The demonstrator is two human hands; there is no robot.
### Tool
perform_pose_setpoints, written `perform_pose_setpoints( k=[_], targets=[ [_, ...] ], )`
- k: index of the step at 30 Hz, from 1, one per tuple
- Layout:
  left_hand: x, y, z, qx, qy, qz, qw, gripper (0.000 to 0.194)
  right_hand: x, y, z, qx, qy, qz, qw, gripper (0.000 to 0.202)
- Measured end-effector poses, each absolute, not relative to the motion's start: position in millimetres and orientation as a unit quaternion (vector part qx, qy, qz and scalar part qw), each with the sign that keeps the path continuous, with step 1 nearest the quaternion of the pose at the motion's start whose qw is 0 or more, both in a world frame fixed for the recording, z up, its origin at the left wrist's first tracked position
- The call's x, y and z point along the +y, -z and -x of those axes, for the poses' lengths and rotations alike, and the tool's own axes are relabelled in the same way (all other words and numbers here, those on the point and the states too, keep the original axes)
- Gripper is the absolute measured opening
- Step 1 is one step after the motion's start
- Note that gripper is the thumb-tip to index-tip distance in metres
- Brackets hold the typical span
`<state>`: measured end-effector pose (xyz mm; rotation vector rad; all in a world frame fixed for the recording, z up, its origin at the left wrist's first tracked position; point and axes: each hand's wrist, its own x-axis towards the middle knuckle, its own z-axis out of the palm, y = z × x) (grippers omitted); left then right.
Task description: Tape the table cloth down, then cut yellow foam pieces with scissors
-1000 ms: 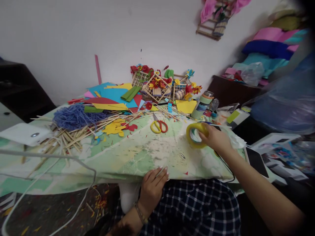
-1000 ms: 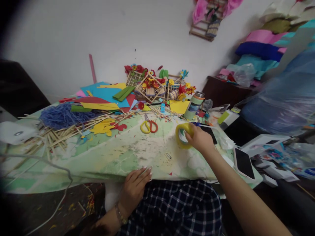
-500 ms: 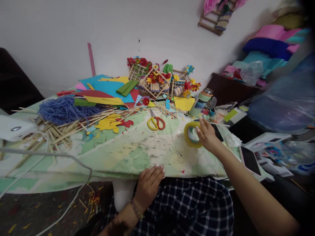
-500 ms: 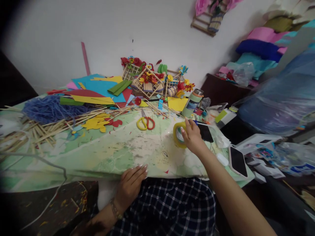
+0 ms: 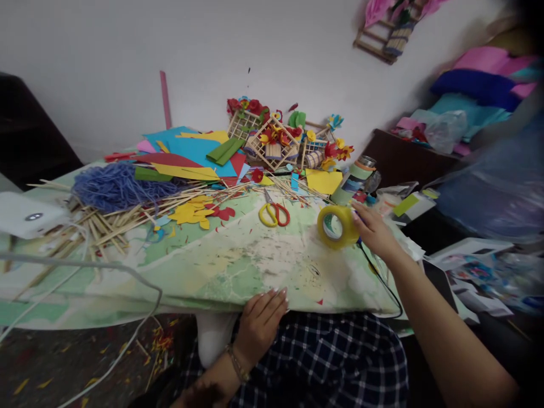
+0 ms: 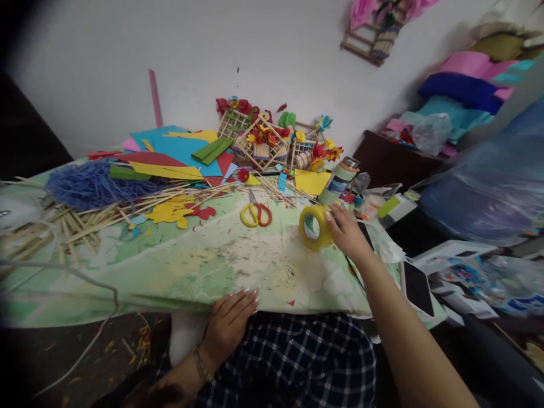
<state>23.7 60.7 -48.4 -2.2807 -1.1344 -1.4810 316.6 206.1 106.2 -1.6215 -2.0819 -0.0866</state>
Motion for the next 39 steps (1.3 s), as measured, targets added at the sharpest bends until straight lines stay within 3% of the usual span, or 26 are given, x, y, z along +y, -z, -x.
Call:
perform_pose_setpoints(
  k=[3,6,10,16,23,31,39],
  targets=[
    [58,43,-31,-0.412,0.503,0.756,0.076,0.025,201,-100,-315,-0.793,-0.029,0.581,0.181,0.072],
    [52,28,-57,-0.414,0.483,0.771,0.037,0.025,206,-95,-312,-0.793,-0.050,0.583,0.169,0.075],
    [51,6,-116,-0.331,0.353,0.874,0.035,0.031,220,-92,-308,-0.789,-0.033,0.586,0.179,0.077],
    [73,-4,-173,-0.350,0.222,0.910,0.002,0.018,221,-92,-308,-0.794,-0.011,0.583,0.170,0.075],
    [93,-9,-168,-0.272,0.191,0.939,-0.085,0.011,252,-103,-300,-0.810,-0.008,0.572,0.131,0.072],
    [98,-3,-166,-0.250,0.204,0.942,-0.091,0.009,307,-116,-276,-0.816,0.021,0.569,0.096,0.059],
    [98,-4,-167,-0.256,0.202,0.940,-0.102,0.006,336,-121,-259,-0.795,0.010,0.602,0.074,0.071]
  ],
)
